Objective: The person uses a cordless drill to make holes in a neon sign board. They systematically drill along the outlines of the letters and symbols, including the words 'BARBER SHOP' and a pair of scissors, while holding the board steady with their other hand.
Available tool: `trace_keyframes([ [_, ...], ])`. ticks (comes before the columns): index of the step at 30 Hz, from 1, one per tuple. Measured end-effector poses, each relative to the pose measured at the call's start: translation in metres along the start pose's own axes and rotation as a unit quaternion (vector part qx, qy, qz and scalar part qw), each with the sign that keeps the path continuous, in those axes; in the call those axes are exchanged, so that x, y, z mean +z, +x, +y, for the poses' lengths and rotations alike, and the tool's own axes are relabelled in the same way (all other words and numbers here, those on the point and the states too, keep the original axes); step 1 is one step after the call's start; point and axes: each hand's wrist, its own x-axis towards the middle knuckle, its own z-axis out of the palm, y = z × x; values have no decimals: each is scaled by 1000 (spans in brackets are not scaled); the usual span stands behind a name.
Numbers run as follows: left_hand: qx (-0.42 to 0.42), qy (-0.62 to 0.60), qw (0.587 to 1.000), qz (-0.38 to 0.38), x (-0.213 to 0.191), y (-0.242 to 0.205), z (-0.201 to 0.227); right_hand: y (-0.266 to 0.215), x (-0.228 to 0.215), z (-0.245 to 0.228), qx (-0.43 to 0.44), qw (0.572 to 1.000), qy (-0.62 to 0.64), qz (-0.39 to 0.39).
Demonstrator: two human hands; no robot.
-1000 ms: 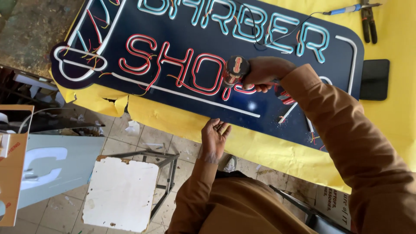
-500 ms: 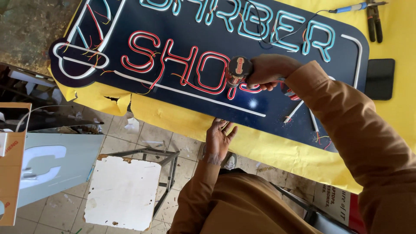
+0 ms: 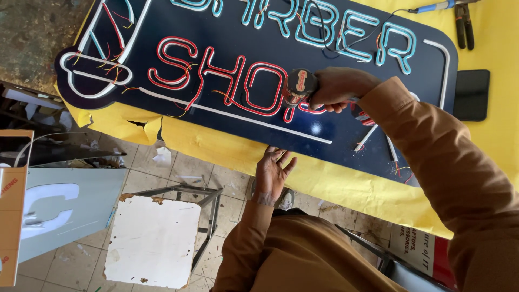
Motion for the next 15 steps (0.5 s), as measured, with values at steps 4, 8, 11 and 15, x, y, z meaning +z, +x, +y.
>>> trace_keyframes([
  [4,-2,4,1000,-7,-2,0,1,-9,-2,-5,3,1000,13,-1],
  [8,3,-1,1000,-27,-10,3,-1,-8,-2,-2,4,1000,17,3],
  [11,3,2,999,-38,-10,2,-1,-6,-2,2,7,999,43,0],
  [15,6,17,999,-43,-10,2,1,-7,-3,4,7,998,56,-2],
])
